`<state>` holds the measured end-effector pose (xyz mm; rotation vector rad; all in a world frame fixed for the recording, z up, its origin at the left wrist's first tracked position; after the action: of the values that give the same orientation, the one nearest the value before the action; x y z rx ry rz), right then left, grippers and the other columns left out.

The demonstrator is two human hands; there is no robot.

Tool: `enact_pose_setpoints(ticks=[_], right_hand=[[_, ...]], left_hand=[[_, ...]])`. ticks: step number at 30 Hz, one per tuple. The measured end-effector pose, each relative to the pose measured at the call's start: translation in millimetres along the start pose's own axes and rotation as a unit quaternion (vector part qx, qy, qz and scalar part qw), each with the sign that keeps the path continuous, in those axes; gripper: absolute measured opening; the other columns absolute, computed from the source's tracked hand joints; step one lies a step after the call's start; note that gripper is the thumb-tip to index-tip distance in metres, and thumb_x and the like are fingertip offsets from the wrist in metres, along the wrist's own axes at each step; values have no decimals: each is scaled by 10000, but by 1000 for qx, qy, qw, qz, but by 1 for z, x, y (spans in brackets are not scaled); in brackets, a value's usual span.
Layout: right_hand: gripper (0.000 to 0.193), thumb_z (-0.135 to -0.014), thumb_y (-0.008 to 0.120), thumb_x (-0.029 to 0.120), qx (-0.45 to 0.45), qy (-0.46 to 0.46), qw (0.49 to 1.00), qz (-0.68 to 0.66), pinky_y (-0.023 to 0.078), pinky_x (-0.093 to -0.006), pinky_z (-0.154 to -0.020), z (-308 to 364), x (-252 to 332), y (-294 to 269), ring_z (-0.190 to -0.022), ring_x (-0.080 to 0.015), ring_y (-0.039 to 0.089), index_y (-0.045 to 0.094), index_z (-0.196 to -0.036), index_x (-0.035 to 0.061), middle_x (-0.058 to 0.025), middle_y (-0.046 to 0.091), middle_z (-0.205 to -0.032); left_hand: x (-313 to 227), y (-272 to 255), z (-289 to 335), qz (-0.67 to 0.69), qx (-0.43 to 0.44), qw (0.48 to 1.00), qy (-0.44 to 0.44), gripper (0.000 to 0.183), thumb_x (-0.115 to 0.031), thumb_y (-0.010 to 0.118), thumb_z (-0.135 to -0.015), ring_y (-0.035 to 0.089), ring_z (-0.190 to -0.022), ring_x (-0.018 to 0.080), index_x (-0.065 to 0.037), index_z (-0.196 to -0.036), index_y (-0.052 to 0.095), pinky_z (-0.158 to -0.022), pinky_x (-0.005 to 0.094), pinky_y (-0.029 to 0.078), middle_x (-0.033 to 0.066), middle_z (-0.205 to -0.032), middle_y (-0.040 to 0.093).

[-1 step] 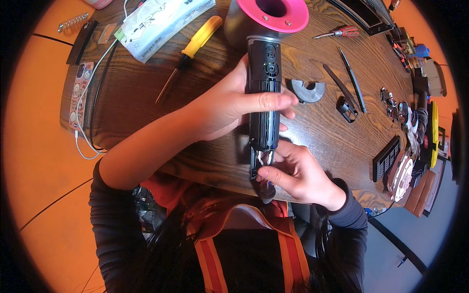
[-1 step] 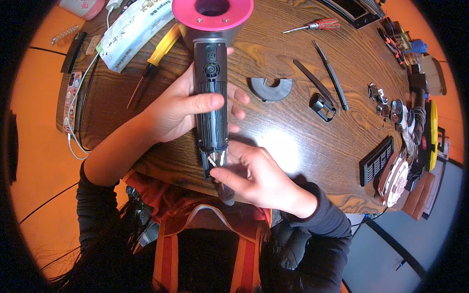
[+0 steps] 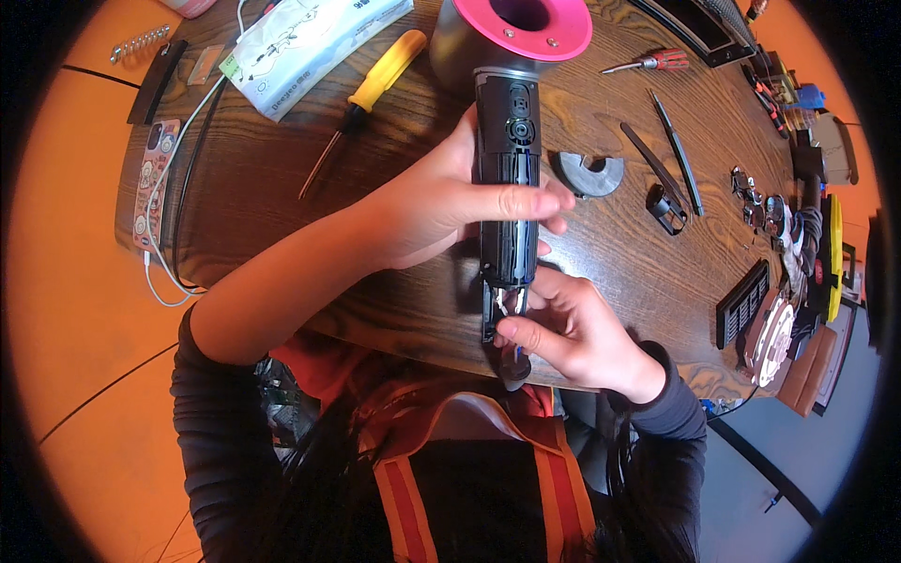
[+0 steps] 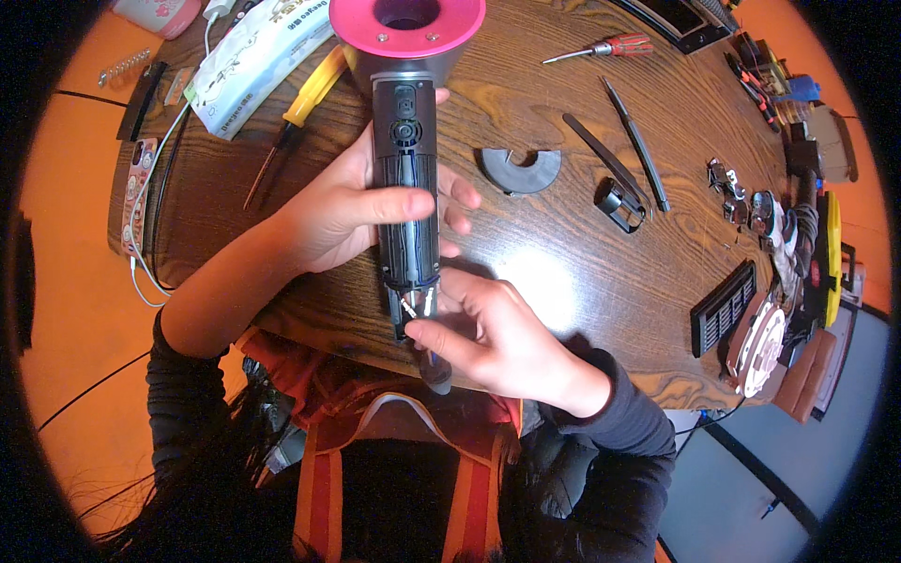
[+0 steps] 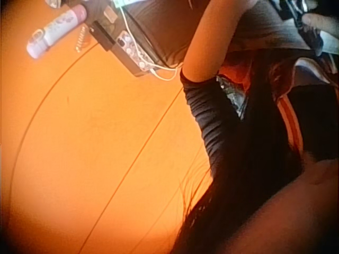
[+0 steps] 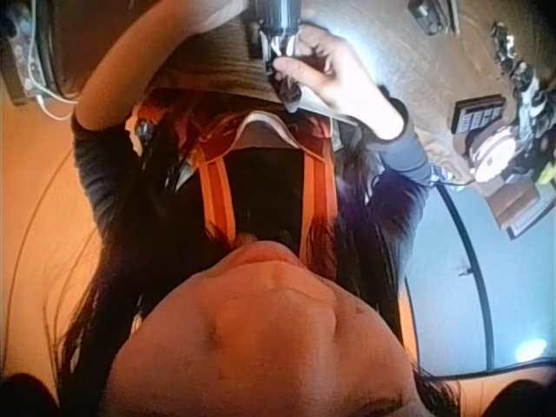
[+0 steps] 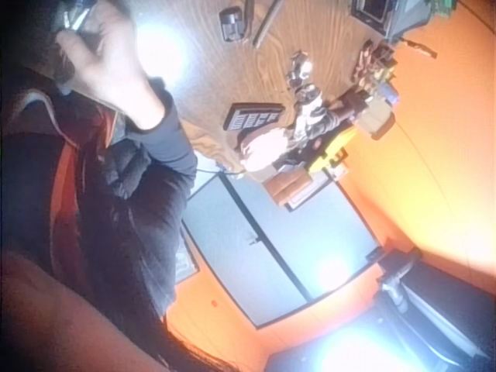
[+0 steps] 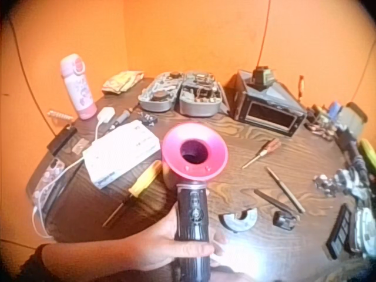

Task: The person disassembles a pink and black hair dryer by removing screws and detaching the handle. They then reassemble the device by reconnecting the handle, inserting a battery, and securing the casing.

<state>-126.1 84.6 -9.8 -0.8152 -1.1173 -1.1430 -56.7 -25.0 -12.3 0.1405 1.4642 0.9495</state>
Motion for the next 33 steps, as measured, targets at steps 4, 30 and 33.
enact_pose_setpoints(ticks=[4,30,33], right_hand=[[166,-840,595,100,10,62,998,1,426,-225,-554,0,-5,-1,-603,-44,502,555,-958,-10,-24,573,-642],[103,-809,628,25,34,139,974,-174,452,-205,-689,13,0,-4,-749,-71,570,582,-893,-14,-21,603,-796],[85,-821,610,15,33,144,967,-207,450,-206,-687,13,-1,-4,-745,-68,565,581,-895,-15,-18,602,-798]], left_hand=[[2,3,0,-28,36,999,-26,737,-11,666,-744,608,-876,260,-79,-1244,128,-750,397,516,179,-965,563],[-15,-8,-2,33,3,998,54,706,-25,635,-744,611,-833,259,-138,-1262,170,-769,429,508,106,-905,553],[-17,-8,0,23,-9,997,74,708,-20,628,-747,609,-839,262,-151,-1271,169,-771,434,505,107,-905,551]])
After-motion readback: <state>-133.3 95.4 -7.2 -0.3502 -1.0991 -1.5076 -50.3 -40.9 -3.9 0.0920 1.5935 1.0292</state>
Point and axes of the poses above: each hand's wrist, its own z-axis away from the middle knuckle, its own y-axis out of the palm, x = y × z, the point moved 6 cm from there along -z, towards the middle knuckle
